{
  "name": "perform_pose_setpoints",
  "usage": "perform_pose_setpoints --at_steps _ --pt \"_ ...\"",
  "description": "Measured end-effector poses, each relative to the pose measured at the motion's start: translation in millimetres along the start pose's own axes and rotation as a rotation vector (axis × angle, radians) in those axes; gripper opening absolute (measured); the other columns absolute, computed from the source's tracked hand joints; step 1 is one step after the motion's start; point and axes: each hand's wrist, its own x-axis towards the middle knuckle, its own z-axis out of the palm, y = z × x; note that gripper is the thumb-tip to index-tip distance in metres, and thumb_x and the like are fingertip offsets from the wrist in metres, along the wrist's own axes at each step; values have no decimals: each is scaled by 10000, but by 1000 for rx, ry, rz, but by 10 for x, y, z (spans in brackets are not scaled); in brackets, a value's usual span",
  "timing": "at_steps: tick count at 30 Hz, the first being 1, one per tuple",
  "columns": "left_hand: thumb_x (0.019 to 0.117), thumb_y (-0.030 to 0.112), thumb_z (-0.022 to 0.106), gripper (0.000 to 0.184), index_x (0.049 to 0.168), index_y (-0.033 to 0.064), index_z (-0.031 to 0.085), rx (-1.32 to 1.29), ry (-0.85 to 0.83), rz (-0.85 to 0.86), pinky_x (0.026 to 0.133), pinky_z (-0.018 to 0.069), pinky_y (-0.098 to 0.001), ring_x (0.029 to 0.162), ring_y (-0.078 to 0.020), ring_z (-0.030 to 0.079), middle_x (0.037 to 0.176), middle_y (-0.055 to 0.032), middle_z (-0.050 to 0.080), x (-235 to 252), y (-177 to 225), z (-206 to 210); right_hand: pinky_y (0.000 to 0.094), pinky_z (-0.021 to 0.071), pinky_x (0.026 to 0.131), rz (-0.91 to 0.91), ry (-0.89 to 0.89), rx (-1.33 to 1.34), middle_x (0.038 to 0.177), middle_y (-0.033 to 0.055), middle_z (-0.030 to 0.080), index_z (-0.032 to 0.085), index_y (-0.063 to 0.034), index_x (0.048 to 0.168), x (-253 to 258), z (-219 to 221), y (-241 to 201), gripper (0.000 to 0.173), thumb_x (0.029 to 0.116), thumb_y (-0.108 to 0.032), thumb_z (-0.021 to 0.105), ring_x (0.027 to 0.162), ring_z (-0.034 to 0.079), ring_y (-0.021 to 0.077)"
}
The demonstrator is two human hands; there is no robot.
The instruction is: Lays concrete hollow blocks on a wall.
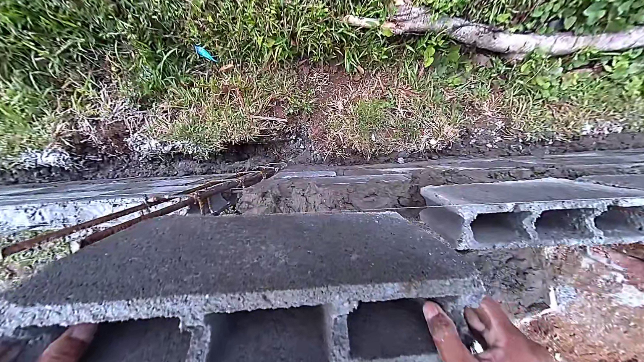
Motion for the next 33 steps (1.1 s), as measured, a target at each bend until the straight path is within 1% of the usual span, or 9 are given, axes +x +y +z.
perform_pose_setpoints --at_steps 4,8,13,15,19,22,24,29,33 --pt "1019 209 645 305 1090 -88 635 27 -5 0 880 553 -402 941 -199 681 1014 -214 701 -27 -13 89 240 515 582 -11 -16 -36 712 35 665 670 31 1004 78 53 -2 304 935 -262 706 622 610 32" --pt "1002 256 652 325 1014 -68 669 56 -35 -97 779 546 -427 838 -209 672 933 -204 699 -65 -96 216 246 493 584 -37 -40 -89 699 50 641 653 55 982 173 69 -15 308 941 -246 703 613 583 36" --pt "960 347 655 273 987 79 696 15 56 -191 660 549 -340 721 -61 642 843 -10 690 -178 -225 460 221 513 682 -94 -83 -76 783 118 648 615 146 1017 238 131 -9 352 967 -194 690 706 597 46" --pt "937 373 646 241 927 139 701 -1 113 -195 632 538 -287 703 -14 627 828 44 678 -204 -330 578 236 562 754 -134 -95 -61 867 158 701 618 155 1079 235 147 -31 357 977 -180 687 791 670 62" --pt "935 365 643 232 886 143 686 -47 111 -213 651 527 -290 724 -19 618 833 38 661 -202 -468 695 250 578 816 -125 -94 -114 933 186 721 625 154 1135 187 160 -100 386 973 -191 686 863 700 74" --pt "944 348 646 243 901 111 683 -93 80 -198 660 521 -308 729 -37 614 846 9 658 -121 -532 782 256 576 743 -124 -42 -173 866 171 725 646 122 1078 135 185 -110 346 962 -201 688 784 700 77" --pt "938 337 638 213 910 133 693 -134 84 -173 675 529 -271 752 -11 625 866 30 672 -26 -549 884 231 580 769 -119 -24 -176 896 165 731 641 129 1108 109 201 -124 353 959 -188 684 812 701 52" --pt "947 263 648 137 993 154 718 -297 72 -187 727 604 -282 801 -24 692 898 60 721 112 -705 1103 263 585 888 -165 -4 -177 1017 239 718 608 175 1166 53 283 -166 397 986 -172 681 965 719 118" --pt "959 208 644 148 1062 125 711 -419 60 -200 779 619 -275 860 -45 713 954 40 739 151 -818 1209 267 577 835 -160 19 -242 960 240 714 622 165 1127 -7 336 -229 382 984 -184 685 894 715 134"
